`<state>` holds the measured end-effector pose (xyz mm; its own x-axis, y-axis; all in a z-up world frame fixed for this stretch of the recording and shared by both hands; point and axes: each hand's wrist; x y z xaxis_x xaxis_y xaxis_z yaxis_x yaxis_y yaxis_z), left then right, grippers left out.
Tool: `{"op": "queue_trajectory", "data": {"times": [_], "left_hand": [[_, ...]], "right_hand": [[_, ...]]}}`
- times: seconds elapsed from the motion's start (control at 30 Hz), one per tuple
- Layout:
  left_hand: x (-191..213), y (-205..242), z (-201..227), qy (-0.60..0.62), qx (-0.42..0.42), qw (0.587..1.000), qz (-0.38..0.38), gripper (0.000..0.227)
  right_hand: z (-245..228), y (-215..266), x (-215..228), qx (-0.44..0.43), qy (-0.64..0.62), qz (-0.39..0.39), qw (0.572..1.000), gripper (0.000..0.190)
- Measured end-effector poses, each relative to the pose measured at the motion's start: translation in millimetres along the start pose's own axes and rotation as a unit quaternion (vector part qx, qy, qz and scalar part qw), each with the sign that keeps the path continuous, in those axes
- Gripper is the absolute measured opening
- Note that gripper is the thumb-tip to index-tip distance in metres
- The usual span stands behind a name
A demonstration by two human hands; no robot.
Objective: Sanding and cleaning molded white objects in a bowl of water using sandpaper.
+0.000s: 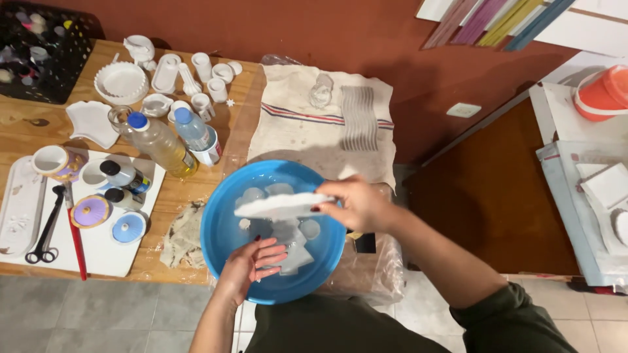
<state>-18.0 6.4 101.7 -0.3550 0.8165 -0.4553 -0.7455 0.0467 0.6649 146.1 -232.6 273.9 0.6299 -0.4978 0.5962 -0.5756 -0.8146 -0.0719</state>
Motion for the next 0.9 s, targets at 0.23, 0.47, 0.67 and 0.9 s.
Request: {"op": "queue_trajectory", "data": {"times": [0.23,0.47,0.67,0.9], "left_hand": [[33,-35,-41,-0.101,-0.068,0.989,0.079,0.043],[48,-54,-74,-0.286,-0.201,0.912,0.214,0.031],[44,-49,-71,-0.408,-0.276,0.815,0.307,0.03],[18,-6,-38,-0.458,-0.263,0.77,0.359,0.023]], "right_hand": [[68,-1,-21,-0.086,-0.067,0.023,0.994,0.015],[139,-112,4,0.033,0.091,0.261,0.961,0.02],[321,-227,-54,0.045,0.368,0.261,0.891,0.021],[394,-247,-86,0.086,0.48,0.233,0.841,0.026]]}}
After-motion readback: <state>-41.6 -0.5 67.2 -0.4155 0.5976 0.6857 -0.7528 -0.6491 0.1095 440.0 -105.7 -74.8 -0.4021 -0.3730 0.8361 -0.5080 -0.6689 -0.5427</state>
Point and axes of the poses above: each hand's wrist, its own y-axis away from the middle knuckle, its own x-axis out of the back of the hand, z = x × y, and after that the axes turned 3 degrees about z, right-handed
